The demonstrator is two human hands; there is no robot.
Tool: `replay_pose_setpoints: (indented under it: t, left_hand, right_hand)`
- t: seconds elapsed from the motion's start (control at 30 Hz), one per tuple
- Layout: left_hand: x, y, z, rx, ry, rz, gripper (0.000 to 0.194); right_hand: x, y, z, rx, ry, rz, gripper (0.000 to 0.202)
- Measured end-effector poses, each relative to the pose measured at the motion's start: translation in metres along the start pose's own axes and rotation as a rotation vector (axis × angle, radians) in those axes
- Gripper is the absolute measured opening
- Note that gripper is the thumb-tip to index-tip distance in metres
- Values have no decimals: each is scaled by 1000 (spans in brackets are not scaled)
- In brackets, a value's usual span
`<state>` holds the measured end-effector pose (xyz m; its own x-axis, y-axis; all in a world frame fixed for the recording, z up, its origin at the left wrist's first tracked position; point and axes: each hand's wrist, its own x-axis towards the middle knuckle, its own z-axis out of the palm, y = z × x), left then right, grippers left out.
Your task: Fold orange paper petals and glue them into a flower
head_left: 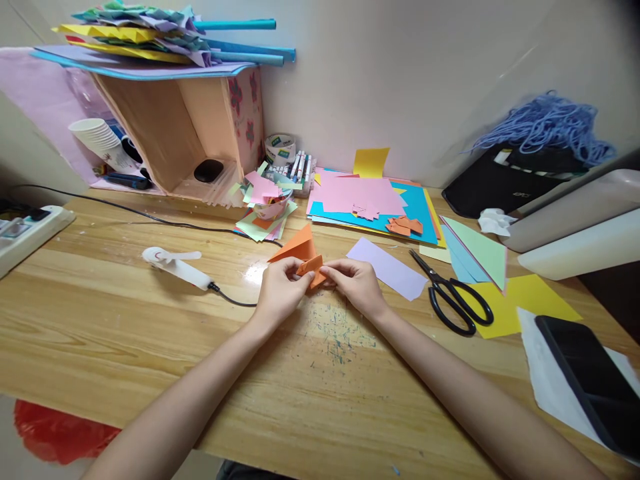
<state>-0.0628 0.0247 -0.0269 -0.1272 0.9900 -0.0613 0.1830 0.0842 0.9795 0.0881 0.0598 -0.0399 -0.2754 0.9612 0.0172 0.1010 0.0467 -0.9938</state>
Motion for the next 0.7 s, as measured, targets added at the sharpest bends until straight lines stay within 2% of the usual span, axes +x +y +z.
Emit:
replay_pose_setpoints:
  t: [0.23, 0.43, 0.7]
  left_hand:
    - [-1, 2, 0, 37, 4, -12, 16]
    - [2, 2, -2, 1, 40, -49, 16]
    - [3, 4, -4, -41, 76, -77, 16]
  right_hand:
    - [-1, 0, 0, -110, -32, -89, 19]
    - [7, 3, -5, 85, 101, 16, 22]
    - [9, -1, -11, 175, 127, 93, 22]
